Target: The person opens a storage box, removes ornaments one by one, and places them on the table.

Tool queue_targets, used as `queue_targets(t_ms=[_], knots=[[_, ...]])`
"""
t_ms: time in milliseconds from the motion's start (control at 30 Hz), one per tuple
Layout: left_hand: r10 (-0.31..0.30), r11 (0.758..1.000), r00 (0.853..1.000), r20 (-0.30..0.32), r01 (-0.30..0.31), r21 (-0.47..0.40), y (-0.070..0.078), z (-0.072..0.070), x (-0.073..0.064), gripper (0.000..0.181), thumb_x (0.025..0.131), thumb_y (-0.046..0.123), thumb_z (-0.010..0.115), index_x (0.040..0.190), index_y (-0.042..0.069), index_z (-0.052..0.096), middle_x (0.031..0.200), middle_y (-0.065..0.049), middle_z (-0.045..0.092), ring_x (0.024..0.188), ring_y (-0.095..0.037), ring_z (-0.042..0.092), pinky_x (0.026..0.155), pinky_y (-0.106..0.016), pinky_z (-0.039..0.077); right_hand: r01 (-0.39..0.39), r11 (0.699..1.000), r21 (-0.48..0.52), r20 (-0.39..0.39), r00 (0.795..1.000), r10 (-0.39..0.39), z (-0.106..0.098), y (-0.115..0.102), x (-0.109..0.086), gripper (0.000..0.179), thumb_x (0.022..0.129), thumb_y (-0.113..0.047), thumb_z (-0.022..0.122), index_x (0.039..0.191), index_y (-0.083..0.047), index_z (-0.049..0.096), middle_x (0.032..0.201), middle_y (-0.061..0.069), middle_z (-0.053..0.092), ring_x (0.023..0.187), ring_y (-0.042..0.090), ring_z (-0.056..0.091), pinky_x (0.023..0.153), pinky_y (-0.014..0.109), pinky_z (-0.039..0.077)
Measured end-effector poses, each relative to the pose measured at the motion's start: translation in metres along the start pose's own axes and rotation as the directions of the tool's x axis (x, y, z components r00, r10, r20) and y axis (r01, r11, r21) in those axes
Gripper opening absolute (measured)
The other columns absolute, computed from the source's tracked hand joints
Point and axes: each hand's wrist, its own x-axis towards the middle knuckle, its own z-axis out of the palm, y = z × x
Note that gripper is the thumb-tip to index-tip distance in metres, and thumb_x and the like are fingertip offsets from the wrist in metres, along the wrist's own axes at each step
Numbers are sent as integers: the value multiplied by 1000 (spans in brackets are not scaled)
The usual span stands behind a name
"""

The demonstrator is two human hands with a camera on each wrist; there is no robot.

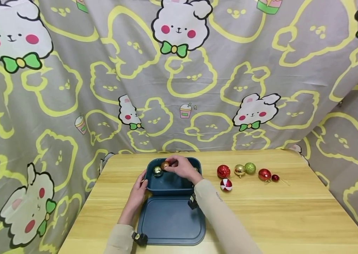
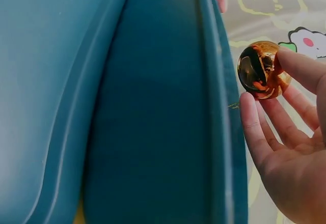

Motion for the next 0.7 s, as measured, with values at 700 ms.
queue_targets(t_ms=[700], knots=[[-12,1000,1000,8,12,-6,-3,0,2,52,114,16,35,165,14,25,165,-26,27,150,-46,33,120,-64,31,60,998,8,-6,998,-60,-12,-14,-28,31,94,-33,78,124,-25,71,120,-5,69,107,17,63,92,39,56]])
